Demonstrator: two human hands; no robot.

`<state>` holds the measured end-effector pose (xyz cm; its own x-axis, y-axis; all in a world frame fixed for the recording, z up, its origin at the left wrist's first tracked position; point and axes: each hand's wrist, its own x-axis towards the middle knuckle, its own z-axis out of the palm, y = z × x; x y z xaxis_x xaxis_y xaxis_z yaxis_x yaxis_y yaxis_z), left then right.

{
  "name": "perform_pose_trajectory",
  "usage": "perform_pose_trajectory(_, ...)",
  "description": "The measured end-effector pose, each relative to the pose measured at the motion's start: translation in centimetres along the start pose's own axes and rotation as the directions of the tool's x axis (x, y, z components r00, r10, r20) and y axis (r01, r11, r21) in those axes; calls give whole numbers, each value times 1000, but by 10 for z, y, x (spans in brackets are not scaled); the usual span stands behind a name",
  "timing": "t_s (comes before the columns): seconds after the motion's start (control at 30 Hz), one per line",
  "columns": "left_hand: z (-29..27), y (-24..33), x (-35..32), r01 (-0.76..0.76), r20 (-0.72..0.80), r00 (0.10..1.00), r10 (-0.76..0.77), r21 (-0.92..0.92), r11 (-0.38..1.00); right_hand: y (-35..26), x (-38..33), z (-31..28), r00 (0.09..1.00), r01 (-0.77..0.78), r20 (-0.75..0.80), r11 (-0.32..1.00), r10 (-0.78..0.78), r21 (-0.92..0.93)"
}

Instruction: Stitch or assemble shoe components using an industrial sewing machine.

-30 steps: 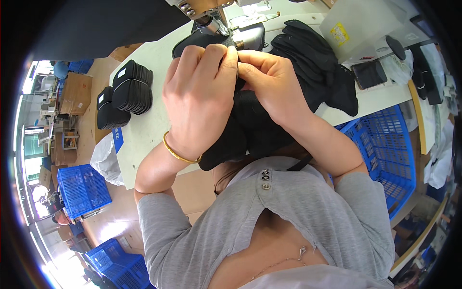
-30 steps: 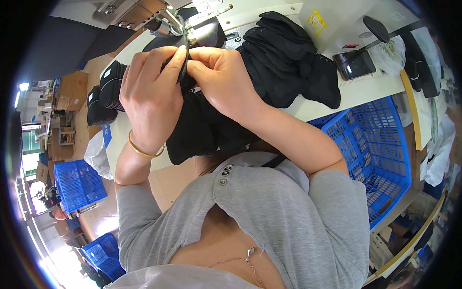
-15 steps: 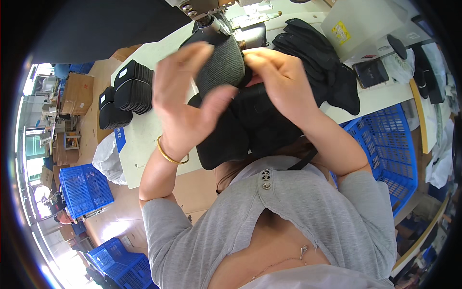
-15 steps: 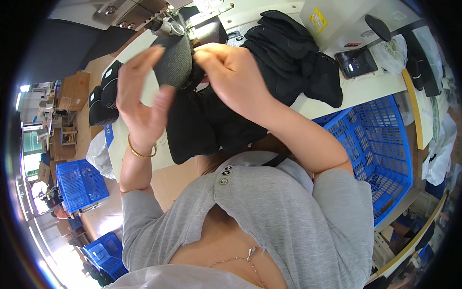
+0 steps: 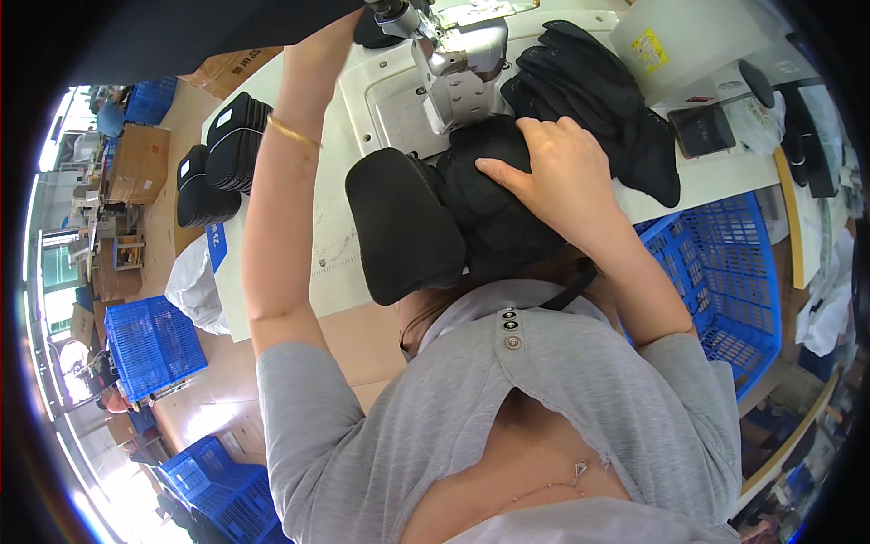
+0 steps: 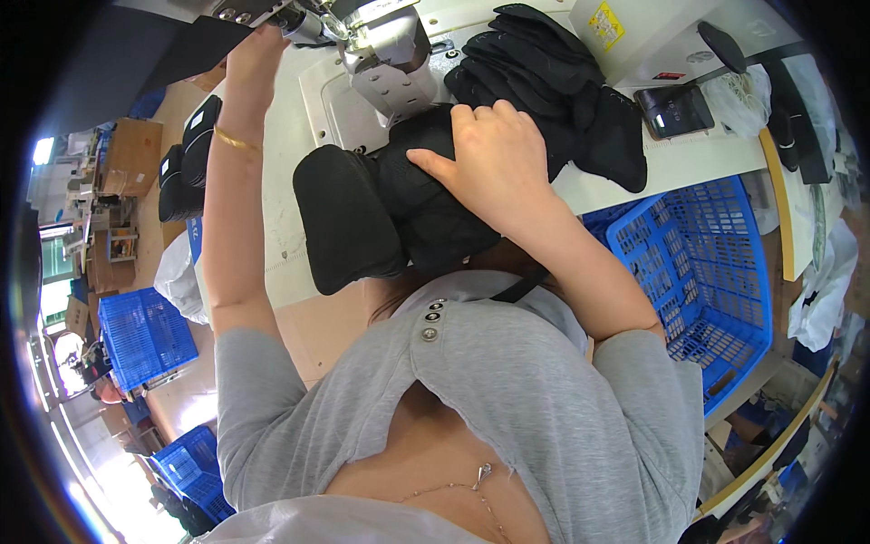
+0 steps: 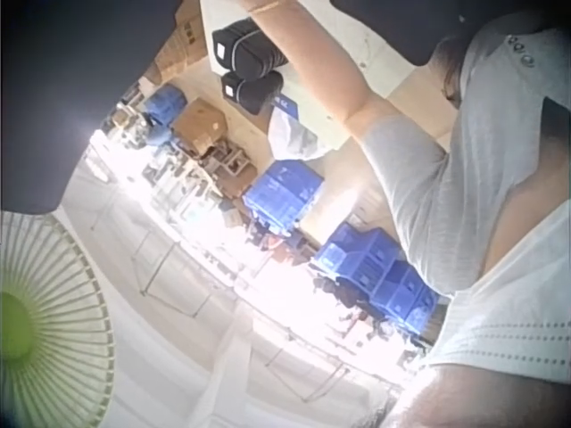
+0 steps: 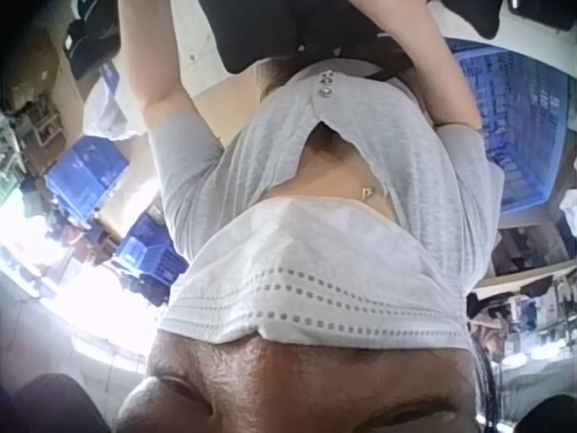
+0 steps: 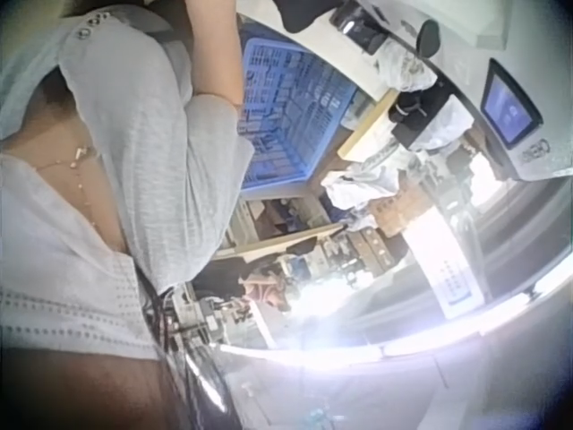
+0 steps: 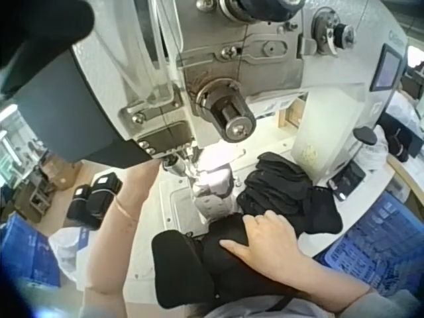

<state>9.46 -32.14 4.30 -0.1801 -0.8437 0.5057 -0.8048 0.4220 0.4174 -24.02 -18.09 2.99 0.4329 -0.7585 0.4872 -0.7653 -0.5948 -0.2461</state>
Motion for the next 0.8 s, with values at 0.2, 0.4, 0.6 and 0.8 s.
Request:
perform_pose_trajectory(0.2,-40,159,-145,365,148,915,-376,95,926,14,-7,-1,995,-50,-79,993,58,108)
perform_pose_trajectory(0.4,-11,196,-179,351,-39,936,-350,157,923,10,-8,-3,984,7,-175,986,23,168)
perform_pose_trajectory(0.6,-7,195,-182,402,-184,892,-413,-93,911,8,4,-21,824,321,-562,875,-70,361)
perform_pose_trajectory(0.8,-43,207,-147,212,235,766,-599,-971,-110,-11,16,-45,870,400,-477,747,-127,531)
